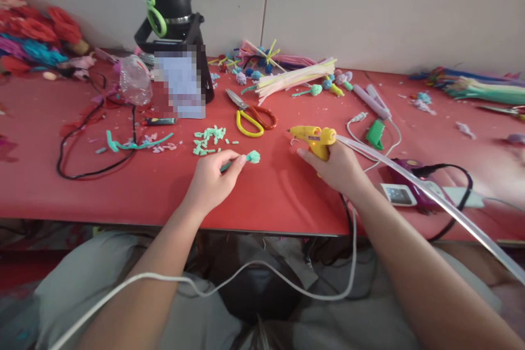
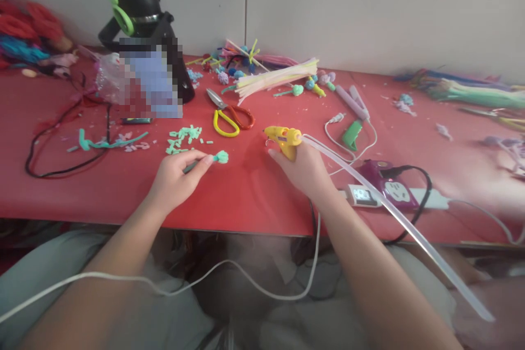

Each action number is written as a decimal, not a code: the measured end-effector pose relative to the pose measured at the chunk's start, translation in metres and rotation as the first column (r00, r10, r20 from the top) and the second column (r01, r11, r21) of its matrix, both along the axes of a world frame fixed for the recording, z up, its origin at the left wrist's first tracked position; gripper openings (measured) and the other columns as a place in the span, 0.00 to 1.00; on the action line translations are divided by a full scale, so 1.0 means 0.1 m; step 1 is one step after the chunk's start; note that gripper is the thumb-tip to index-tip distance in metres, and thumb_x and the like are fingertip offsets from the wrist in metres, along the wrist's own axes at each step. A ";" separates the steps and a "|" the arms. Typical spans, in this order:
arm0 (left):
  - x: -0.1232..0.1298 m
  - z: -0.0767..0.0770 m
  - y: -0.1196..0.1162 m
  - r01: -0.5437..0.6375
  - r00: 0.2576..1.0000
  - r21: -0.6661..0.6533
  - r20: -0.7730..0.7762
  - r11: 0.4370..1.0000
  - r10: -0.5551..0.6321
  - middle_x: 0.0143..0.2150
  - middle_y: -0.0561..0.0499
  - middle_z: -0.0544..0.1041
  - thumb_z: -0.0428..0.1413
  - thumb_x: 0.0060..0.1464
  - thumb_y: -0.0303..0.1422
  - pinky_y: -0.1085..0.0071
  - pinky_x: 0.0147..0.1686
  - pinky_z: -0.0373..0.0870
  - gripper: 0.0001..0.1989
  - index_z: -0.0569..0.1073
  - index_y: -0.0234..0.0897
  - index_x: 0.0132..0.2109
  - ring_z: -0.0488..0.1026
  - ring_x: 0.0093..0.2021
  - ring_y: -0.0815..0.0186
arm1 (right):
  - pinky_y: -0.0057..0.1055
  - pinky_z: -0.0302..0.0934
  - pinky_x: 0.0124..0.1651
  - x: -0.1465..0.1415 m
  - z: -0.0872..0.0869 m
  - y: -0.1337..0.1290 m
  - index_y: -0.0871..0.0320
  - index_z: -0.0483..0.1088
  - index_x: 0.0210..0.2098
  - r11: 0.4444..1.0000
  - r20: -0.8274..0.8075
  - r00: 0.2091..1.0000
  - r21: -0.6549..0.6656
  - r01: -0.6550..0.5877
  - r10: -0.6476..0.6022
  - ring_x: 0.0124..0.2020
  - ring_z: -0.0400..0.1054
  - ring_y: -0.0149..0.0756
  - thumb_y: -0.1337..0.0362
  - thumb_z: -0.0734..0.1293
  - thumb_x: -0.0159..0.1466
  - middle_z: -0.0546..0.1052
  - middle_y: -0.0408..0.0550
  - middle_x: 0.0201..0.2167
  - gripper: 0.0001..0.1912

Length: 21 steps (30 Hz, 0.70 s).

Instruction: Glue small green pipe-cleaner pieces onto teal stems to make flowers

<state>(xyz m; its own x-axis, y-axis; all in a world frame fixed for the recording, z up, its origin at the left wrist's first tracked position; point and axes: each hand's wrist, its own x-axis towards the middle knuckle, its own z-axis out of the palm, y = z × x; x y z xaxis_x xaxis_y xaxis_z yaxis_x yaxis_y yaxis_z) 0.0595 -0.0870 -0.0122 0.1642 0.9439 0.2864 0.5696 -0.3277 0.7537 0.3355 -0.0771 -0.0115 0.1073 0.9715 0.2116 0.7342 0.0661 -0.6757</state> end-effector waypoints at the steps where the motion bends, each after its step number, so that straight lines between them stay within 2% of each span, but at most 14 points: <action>1: 0.00 0.00 -0.01 0.001 1.000 0.001 -0.004 1.000 -0.001 0.33 0.50 0.83 0.55 0.64 0.42 0.70 0.33 0.68 0.15 0.79 0.37 0.35 0.78 0.34 0.62 | 0.34 0.49 0.29 0.00 0.00 0.01 0.53 0.65 0.27 1.000 0.019 1.000 -0.015 -0.002 0.002 0.24 0.57 0.35 0.45 0.72 0.60 0.66 0.43 0.22 0.20; 3: 0.00 -0.01 -0.02 0.012 1.000 -0.007 -0.007 1.000 -0.013 0.34 0.50 0.83 0.54 0.65 0.42 0.70 0.33 0.68 0.15 0.79 0.37 0.36 0.78 0.35 0.62 | 0.34 0.48 0.28 0.00 0.04 0.00 0.52 0.66 0.27 0.999 0.094 0.995 -0.037 0.024 -0.020 0.24 0.58 0.36 0.41 0.73 0.58 0.68 0.44 0.22 0.23; 6: 0.01 -0.01 -0.04 0.016 1.000 -0.016 -0.007 1.000 -0.016 0.35 0.50 0.83 0.54 0.65 0.42 0.71 0.33 0.68 0.15 0.79 0.37 0.37 0.78 0.36 0.63 | 0.34 0.47 0.26 0.05 0.15 -0.06 0.52 0.62 0.22 0.992 0.212 0.975 -0.092 0.087 -0.066 0.21 0.57 0.35 0.36 0.73 0.54 0.66 0.44 0.19 0.29; 9: 0.00 -0.01 -0.04 0.008 1.000 -0.010 0.003 1.000 -0.008 0.33 0.50 0.82 0.54 0.65 0.42 0.71 0.32 0.67 0.16 0.79 0.37 0.36 0.77 0.34 0.63 | 0.33 0.44 0.21 0.16 0.28 -0.17 0.52 0.58 0.16 0.959 0.221 0.974 -0.267 0.100 -0.040 0.16 0.54 0.31 0.36 0.72 0.56 0.62 0.42 0.14 0.32; 11: -0.02 0.00 -0.04 -0.013 1.000 0.000 0.019 1.000 0.013 0.31 0.51 0.81 0.54 0.64 0.42 0.71 0.32 0.67 0.16 0.78 0.37 0.35 0.76 0.33 0.64 | 0.32 0.40 0.19 0.24 0.34 -0.25 0.51 0.54 0.12 0.929 0.184 0.983 -0.367 0.053 0.017 0.14 0.47 0.27 0.39 0.73 0.58 0.57 0.40 0.10 0.34; 13: -0.07 0.02 -0.02 -0.064 0.998 0.013 0.014 0.998 0.063 0.29 0.52 0.79 0.54 0.64 0.42 0.71 0.31 0.66 0.16 0.78 0.37 0.34 0.75 0.31 0.64 | 0.32 0.37 0.18 0.27 0.37 -0.34 0.52 0.52 0.12 0.907 0.094 0.981 -0.404 -0.120 0.172 0.14 0.43 0.25 0.42 0.73 0.60 0.54 0.38 0.10 0.35; 15: -0.15 0.06 0.00 -0.140 0.990 0.034 -0.009 0.990 0.140 0.28 0.52 0.78 0.55 0.63 0.41 0.71 0.30 0.65 0.15 0.77 0.37 0.33 0.74 0.31 0.64 | 0.31 0.41 0.18 0.18 0.35 -0.41 0.54 0.58 0.14 0.844 -0.054 0.919 -0.379 -0.380 0.389 0.15 0.47 0.26 0.46 0.71 0.64 0.58 0.39 0.12 0.31; 16: -0.19 0.08 0.01 -0.179 0.984 0.050 -0.019 0.983 0.180 0.28 0.52 0.79 0.55 0.62 0.41 0.71 0.30 0.65 0.15 0.77 0.37 0.32 0.74 0.31 0.64 | 0.31 0.48 0.20 0.08 0.32 -0.42 0.54 0.64 0.18 0.801 -0.134 0.870 -0.343 -0.490 0.475 0.17 0.54 0.28 0.48 0.69 0.66 0.64 0.40 0.15 0.26; 17: -0.24 0.11 0.02 -0.212 0.976 0.066 -0.025 0.975 0.214 0.28 0.52 0.79 0.55 0.62 0.41 0.70 0.31 0.65 0.14 0.77 0.37 0.32 0.74 0.32 0.63 | 0.31 0.55 0.24 -0.05 0.28 -0.41 0.54 0.70 0.23 0.788 -0.180 0.839 -0.290 -0.543 0.513 0.21 0.61 0.30 0.50 0.68 0.68 0.70 0.42 0.19 0.20; 19: -0.32 0.16 0.05 -0.257 0.965 0.094 -0.022 0.962 0.260 0.29 0.51 0.80 0.56 0.61 0.41 0.70 0.32 0.66 0.14 0.77 0.38 0.32 0.75 0.33 0.63 | 0.33 0.63 0.35 -0.37 0.18 -0.30 0.54 0.74 0.34 0.856 -0.166 0.860 -0.122 -0.503 0.482 0.31 0.70 0.34 0.56 0.66 0.69 0.78 0.45 0.31 0.11; 21: -0.39 0.21 0.07 -0.275 0.960 0.110 -0.021 0.955 0.279 0.29 0.51 0.80 0.56 0.60 0.41 0.70 0.33 0.66 0.14 0.77 0.38 0.32 0.75 0.33 0.62 | 0.34 0.64 0.40 -0.70 0.07 -0.09 0.56 0.74 0.39 0.895 -0.120 0.890 -0.033 -0.446 0.439 0.35 0.72 0.36 0.61 0.65 0.69 0.79 0.47 0.35 0.07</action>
<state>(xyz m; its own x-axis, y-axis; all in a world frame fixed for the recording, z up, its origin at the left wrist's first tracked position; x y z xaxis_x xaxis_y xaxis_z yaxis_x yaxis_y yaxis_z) 0.0202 -0.0797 0.0083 -0.0877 0.9186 0.3854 0.6752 -0.2296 0.7010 0.2654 -0.0860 -0.0049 -0.3179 0.9337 0.1646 0.5616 0.3253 -0.7607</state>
